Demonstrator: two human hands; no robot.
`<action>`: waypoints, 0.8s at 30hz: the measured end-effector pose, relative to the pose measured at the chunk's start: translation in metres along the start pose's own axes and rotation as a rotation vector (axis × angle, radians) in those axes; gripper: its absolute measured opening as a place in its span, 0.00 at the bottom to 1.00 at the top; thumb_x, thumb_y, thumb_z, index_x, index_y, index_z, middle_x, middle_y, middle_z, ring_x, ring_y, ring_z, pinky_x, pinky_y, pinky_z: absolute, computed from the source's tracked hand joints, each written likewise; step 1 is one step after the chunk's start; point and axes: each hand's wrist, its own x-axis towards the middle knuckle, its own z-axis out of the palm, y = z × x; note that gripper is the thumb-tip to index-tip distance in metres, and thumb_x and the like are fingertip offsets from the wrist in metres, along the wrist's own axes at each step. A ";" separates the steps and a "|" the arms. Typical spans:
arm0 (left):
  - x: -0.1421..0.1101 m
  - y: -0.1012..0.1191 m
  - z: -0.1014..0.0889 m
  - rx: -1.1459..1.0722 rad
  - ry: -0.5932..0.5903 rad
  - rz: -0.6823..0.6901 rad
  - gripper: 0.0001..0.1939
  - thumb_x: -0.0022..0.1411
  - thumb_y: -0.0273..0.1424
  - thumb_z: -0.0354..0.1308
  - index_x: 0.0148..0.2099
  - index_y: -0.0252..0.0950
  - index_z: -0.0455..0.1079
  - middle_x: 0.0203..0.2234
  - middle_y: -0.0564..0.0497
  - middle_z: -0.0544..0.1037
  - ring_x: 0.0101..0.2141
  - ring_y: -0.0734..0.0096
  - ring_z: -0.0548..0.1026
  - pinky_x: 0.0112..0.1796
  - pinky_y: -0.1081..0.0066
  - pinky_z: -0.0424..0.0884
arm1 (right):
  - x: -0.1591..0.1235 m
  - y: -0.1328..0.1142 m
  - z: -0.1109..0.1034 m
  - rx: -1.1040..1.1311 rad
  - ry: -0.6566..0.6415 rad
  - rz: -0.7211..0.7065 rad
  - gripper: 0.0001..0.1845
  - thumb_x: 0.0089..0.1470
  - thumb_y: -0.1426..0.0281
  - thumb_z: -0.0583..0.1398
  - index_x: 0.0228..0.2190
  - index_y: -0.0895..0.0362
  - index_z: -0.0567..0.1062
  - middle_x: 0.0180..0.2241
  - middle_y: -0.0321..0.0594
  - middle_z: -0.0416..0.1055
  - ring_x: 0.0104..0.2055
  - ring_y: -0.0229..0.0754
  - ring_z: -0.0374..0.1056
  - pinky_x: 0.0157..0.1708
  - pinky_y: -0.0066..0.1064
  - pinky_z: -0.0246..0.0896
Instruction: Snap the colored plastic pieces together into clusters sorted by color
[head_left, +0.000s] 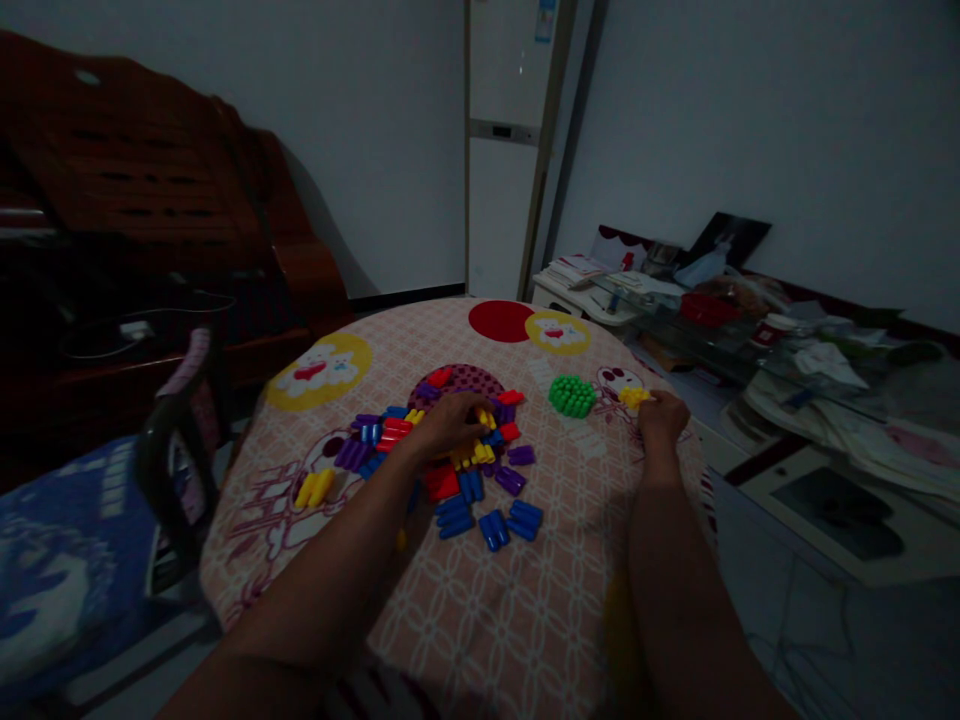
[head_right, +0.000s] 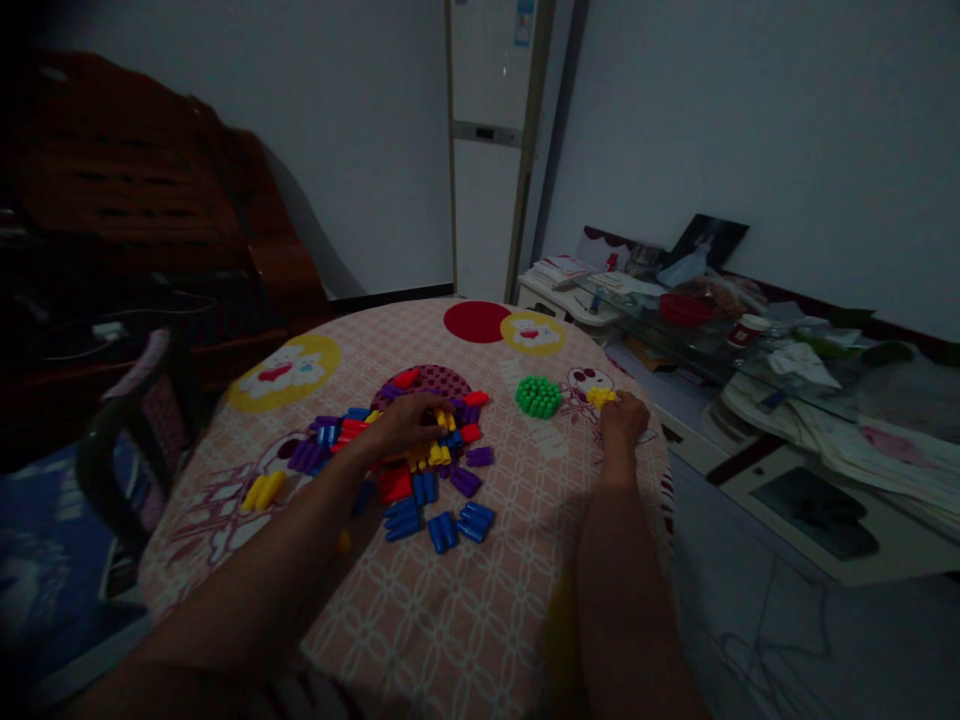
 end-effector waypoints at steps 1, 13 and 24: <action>0.000 0.001 0.000 -0.009 0.012 -0.004 0.19 0.53 0.30 0.64 0.49 0.36 0.76 0.44 0.47 0.81 0.44 0.60 0.78 0.47 0.65 0.72 | 0.000 0.000 -0.001 0.004 0.014 -0.007 0.26 0.42 0.71 0.54 0.41 0.65 0.82 0.37 0.56 0.80 0.41 0.55 0.74 0.45 0.42 0.65; 0.001 0.006 0.002 -0.372 0.247 0.133 0.29 0.54 0.28 0.62 0.59 0.36 0.68 0.52 0.44 0.77 0.48 0.60 0.78 0.46 0.60 0.77 | -0.061 -0.112 -0.006 0.662 -0.344 -0.202 0.16 0.48 0.60 0.59 0.30 0.59 0.81 0.27 0.43 0.78 0.26 0.44 0.72 0.28 0.34 0.68; -0.001 0.015 0.006 -0.196 0.284 0.360 0.27 0.60 0.31 0.61 0.61 0.35 0.67 0.52 0.40 0.77 0.51 0.58 0.76 0.50 0.60 0.75 | -0.118 -0.160 0.002 0.941 -1.002 -0.098 0.23 0.41 0.56 0.67 0.36 0.59 0.80 0.21 0.37 0.75 0.19 0.40 0.68 0.16 0.28 0.60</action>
